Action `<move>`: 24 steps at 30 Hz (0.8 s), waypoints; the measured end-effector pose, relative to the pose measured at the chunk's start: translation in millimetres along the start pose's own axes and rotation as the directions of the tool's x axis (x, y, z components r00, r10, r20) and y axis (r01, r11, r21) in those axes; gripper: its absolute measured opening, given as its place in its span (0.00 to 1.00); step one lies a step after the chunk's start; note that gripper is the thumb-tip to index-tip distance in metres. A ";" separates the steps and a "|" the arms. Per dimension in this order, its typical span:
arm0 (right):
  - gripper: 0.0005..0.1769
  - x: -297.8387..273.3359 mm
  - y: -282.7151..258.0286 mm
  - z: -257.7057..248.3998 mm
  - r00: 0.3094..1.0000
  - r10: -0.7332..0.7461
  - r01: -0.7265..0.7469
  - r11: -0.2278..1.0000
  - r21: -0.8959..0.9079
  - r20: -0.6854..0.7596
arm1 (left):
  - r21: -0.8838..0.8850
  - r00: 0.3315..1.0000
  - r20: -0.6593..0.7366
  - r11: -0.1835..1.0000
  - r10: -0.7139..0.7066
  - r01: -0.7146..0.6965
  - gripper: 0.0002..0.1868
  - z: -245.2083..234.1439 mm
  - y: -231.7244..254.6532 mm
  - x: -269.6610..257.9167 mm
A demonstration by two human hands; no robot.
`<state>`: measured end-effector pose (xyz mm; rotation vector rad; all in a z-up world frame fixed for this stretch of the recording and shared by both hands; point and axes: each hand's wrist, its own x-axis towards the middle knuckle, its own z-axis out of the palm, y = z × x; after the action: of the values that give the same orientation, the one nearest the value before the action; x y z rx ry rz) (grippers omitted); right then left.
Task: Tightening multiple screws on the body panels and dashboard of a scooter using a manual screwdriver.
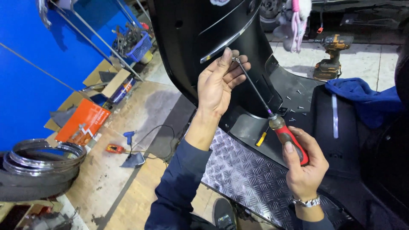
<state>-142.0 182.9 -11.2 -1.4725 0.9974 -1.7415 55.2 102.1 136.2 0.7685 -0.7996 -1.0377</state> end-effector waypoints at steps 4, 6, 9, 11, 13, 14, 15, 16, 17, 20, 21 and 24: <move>0.18 7.0 -5.3 6.1 1.000 0.027 -0.027 1.000 -0.008 -0.016 | 0.011 1.000 -0.027 1.000 0.010 -0.010 0.19 1.3 -0.3 14.8; 0.18 7.9 -1.6 5.3 0.999 0.035 -0.035 0.999 -0.017 -0.040 | 0.027 1.000 0.005 0.999 0.020 -0.020 0.19 2.1 -9.2 24.9; 0.18 15.0 13.4 4.3 0.995 0.078 -0.078 0.997 0.007 -0.056 | 0.029 0.996 0.075 0.998 0.046 -0.048 0.19 -0.6 -20.8 42.9; 0.19 23.1 25.6 2.7 0.991 0.117 -0.115 0.992 0.045 -0.063 | 0.025 0.990 0.127 0.998 0.057 -0.060 0.18 -5.4 -28.2 56.0; 0.22 35.1 35.3 0.4 0.957 0.288 -0.265 0.842 0.470 0.024 | -0.003 0.961 0.273 0.999 0.047 -0.048 0.15 -12.4 -32.6 68.3; 0.22 41.8 39.4 -2.5 0.958 0.287 -0.267 0.839 0.475 0.031 | 0.002 0.962 0.269 0.998 0.053 -0.055 0.15 -13.4 -29.6 72.2; 0.24 46.6 43.8 -5.7 0.940 0.328 -0.322 0.768 0.553 0.092 | -0.008 0.945 0.322 0.998 0.057 -0.058 0.15 -15.1 -27.6 74.9; 0.26 51.2 48.4 -9.2 0.918 0.364 -0.377 0.686 0.622 0.155 | -0.018 0.925 0.374 0.998 0.062 -0.060 0.14 -16.5 -26.0 77.3; 0.26 58.1 48.9 -10.4 0.917 0.366 -0.379 0.681 0.626 0.157 | -0.012 0.926 0.373 0.998 0.061 -0.060 0.14 -17.9 -25.9 80.2; 0.23 76.8 53.3 -14.7 0.900 0.368 -0.425 0.625 0.655 0.233 | -0.054 0.902 0.424 0.996 0.084 -0.068 0.13 -19.7 -25.5 88.0; 0.22 80.6 56.2 -16.3 0.883 0.367 -0.458 0.548 0.700 0.291 | -0.054 0.901 0.421 0.994 0.107 -0.093 0.15 -20.3 -25.8 89.4; 0.22 87.1 65.5 -19.3 0.857 0.371 -0.503 0.459 0.732 0.357 | -0.068 0.900 0.415 0.991 0.131 -0.113 0.15 -24.6 -31.4 95.2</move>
<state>-175.6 78.5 -25.8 -0.6242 0.3172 -1.3516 90.8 7.3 116.3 0.4534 -1.1752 -1.1177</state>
